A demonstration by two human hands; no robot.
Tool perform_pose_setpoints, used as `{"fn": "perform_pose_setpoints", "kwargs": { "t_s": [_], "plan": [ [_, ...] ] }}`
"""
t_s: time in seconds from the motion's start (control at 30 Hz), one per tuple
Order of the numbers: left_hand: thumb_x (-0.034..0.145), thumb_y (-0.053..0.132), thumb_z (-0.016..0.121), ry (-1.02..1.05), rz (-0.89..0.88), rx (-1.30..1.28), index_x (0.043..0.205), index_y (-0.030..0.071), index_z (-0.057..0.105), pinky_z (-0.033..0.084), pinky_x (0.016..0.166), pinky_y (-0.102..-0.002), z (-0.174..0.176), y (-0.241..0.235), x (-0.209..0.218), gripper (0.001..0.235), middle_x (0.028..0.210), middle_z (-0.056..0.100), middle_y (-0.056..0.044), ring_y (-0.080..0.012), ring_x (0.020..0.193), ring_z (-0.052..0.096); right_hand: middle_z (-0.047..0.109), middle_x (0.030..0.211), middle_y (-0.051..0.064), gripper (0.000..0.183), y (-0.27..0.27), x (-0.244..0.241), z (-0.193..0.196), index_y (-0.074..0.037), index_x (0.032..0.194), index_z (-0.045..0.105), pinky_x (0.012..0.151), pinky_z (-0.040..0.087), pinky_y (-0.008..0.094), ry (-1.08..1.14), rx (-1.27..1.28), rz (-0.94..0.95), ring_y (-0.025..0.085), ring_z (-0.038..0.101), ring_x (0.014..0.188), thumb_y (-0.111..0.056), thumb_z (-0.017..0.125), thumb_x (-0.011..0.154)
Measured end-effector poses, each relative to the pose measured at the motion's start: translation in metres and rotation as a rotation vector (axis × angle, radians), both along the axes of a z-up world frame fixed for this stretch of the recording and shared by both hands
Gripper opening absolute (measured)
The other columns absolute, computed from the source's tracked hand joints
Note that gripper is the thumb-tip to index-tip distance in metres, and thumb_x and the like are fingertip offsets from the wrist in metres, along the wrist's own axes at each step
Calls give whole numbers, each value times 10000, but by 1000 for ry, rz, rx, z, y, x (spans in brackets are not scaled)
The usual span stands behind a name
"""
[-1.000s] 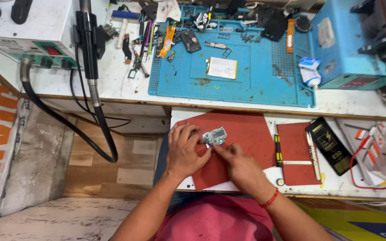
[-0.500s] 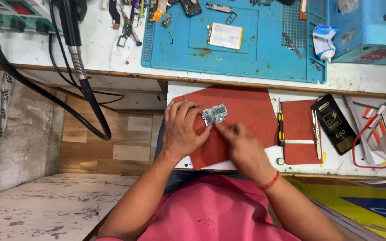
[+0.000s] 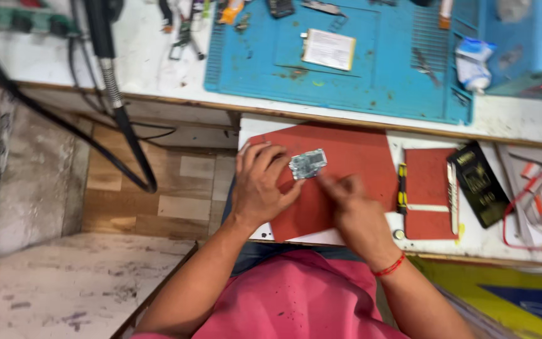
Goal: The person uses a small brush to clean a small electronic circuit board placed on a red mat. The person repeatedly brushes the surface of the board to remove debris.
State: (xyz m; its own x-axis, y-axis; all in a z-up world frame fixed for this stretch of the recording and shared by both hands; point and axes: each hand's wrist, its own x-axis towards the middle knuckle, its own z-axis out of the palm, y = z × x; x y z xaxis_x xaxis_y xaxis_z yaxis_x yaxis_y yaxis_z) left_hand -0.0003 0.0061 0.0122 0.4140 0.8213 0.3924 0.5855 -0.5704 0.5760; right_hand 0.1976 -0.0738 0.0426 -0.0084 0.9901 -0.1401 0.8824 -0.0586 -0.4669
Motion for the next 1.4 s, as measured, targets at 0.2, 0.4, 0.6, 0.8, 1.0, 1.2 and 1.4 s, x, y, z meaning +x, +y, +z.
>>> {"fn": "perform_pose_setpoints", "kwargs": {
  "t_s": [0.2,0.4,0.6,0.8,1.0,1.2,1.4],
  "plan": [
    [745,331,840,30,0,-20,1154,63,709,344,1132,-530,2,1,1,506,1239,614,-75,-306,1227,526,618,1040,137,703,-1,3,7,-297,1471,553,652,578,510,-64,-71,85,395,688,730,-5,486,835],
    [786,330,812,58,-9,0,1183,50,699,340,1150,-539,2,-6,1,498,1260,606,-107,-317,1266,517,599,1071,162,708,2,-4,3,-294,1460,551,660,590,500,-73,-67,108,395,689,732,12,474,826],
    [765,346,801,137,50,79,1174,11,672,304,1150,-607,4,-9,7,544,1293,563,-185,-401,1292,490,597,1141,162,687,4,4,0,-245,1479,528,691,578,521,2,32,26,421,689,796,15,474,846],
    [766,324,795,78,11,-19,1171,32,669,349,1170,-552,6,-6,3,515,1293,579,-161,-379,1267,502,605,1141,143,670,-1,1,3,-268,1476,527,686,571,524,-39,-5,-24,415,689,790,4,470,866],
    [737,305,795,57,26,-15,1087,31,675,358,1139,-549,10,-6,5,460,1292,584,-162,-384,1268,503,611,1104,145,586,-1,7,5,-285,1469,523,684,570,525,-25,-38,-51,414,686,779,-80,483,922],
    [720,310,800,75,17,-37,1055,40,669,368,1114,-537,8,-5,6,450,1273,585,-153,-375,1252,506,618,1108,144,672,4,5,4,-322,1474,521,697,569,527,24,-145,72,411,691,763,-27,451,874],
    [688,311,802,94,69,6,1080,32,655,359,1120,-545,12,-8,16,504,1283,548,-178,-404,1278,457,605,1172,129,679,11,24,6,-333,1464,510,697,565,535,20,-196,99,407,691,749,-42,442,854]
  ]
}}
